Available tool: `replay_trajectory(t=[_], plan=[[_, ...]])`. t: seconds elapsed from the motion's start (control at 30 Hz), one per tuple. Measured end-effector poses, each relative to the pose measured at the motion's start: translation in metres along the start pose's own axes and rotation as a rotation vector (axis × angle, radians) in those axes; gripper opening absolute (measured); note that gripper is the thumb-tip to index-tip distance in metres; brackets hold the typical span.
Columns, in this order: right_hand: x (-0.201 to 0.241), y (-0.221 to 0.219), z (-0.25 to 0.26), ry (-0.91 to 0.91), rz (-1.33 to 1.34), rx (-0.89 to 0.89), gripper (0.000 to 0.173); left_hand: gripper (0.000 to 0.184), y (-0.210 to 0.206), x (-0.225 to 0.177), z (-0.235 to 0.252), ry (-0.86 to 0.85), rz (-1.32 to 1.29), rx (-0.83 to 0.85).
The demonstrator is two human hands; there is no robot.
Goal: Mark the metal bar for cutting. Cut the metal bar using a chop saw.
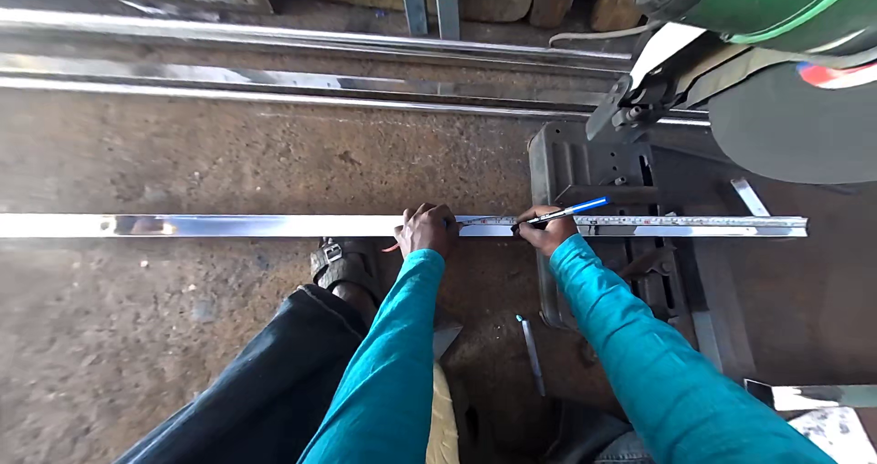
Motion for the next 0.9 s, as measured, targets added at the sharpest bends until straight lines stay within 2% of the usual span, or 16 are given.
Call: replay_trajectory(t=[0.7, 0.8, 0.9], plan=[[0.006, 0.002, 0.002, -0.051, -0.08, -0.002, 0.013, 0.016, 0.001, 0.0, 0.001, 0.006, 0.002, -0.005], [0.001, 0.013, -0.02, -0.002, 0.055, -0.087, 0.013, 0.017, 0.0, 0.0, 0.001, 0.008, 0.006, -0.005], [-0.007, 0.034, -0.079, -0.007, 0.218, -0.115, 0.015, 0.016, 0.001, 0.001, 0.002, 0.002, 0.017, -0.012]])
Point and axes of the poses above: each hand's wrist, its own z-axis towards the middle knuckle, its own y-axis out of the back of the hand, x = y × z, the point moved 7 cm from there along z, towards the middle knuckle, and after that the axes turned 8 degrees about -x, right-handed, at the moved point
